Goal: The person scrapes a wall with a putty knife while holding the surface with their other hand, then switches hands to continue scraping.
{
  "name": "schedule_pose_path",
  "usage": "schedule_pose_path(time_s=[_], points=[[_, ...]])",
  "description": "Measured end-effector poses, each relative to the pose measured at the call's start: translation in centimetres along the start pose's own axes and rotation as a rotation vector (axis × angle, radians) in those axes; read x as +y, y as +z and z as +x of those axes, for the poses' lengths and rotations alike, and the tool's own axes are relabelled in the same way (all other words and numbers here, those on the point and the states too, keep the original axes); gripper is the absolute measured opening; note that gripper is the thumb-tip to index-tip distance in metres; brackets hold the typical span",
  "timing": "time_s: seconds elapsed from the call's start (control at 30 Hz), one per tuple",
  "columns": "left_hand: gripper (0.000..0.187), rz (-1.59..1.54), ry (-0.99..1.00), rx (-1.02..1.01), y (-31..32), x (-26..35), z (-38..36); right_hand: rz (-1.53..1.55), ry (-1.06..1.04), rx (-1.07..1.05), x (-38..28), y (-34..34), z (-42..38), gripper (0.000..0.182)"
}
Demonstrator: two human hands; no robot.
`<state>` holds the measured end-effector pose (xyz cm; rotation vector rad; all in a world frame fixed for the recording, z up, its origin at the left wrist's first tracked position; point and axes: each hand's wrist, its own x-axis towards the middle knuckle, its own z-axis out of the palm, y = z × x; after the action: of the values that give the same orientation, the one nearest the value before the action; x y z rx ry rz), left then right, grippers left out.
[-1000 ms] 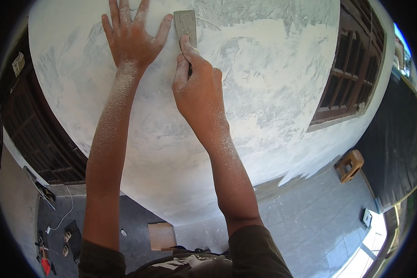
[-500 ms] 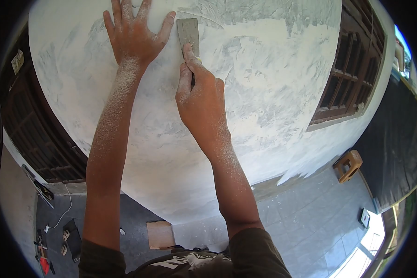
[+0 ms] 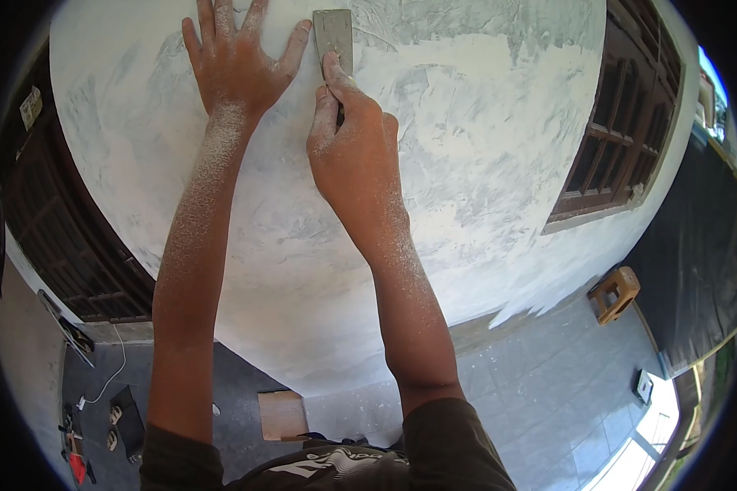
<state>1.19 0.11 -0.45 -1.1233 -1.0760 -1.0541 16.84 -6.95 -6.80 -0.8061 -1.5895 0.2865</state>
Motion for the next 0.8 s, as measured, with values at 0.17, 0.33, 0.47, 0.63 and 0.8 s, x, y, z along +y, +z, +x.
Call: schedule_pose_path(time_s=[0.17, 0.33, 0.47, 0.63, 0.8], points=[[0.082, -0.024, -0.001, 0.012, 0.2, -0.1, 0.0, 0.016, -0.041, 0.027, 1.7, 0.7, -1.1, 0.038], [0.082, -0.003, 0.000, -0.001, 0.0, -0.1, 0.0, 0.035, -0.005, -0.004, 0.3, 0.0, 0.2, 0.038], [0.081, -0.009, 0.004, 0.018, 0.2, -0.1, 0.0, -0.004, -0.027, 0.024, 1.5, 0.3, -0.9, 0.038], [0.080, -0.008, -0.002, -0.005, -0.2, -0.1, 0.1, -0.026, 0.000, -0.009, 0.0, -0.5, 0.1, 0.038], [0.080, -0.019, 0.004, 0.022, 0.0, -0.2, 0.0, 0.008, -0.026, 0.037, 1.2, 0.3, -1.2, 0.038]])
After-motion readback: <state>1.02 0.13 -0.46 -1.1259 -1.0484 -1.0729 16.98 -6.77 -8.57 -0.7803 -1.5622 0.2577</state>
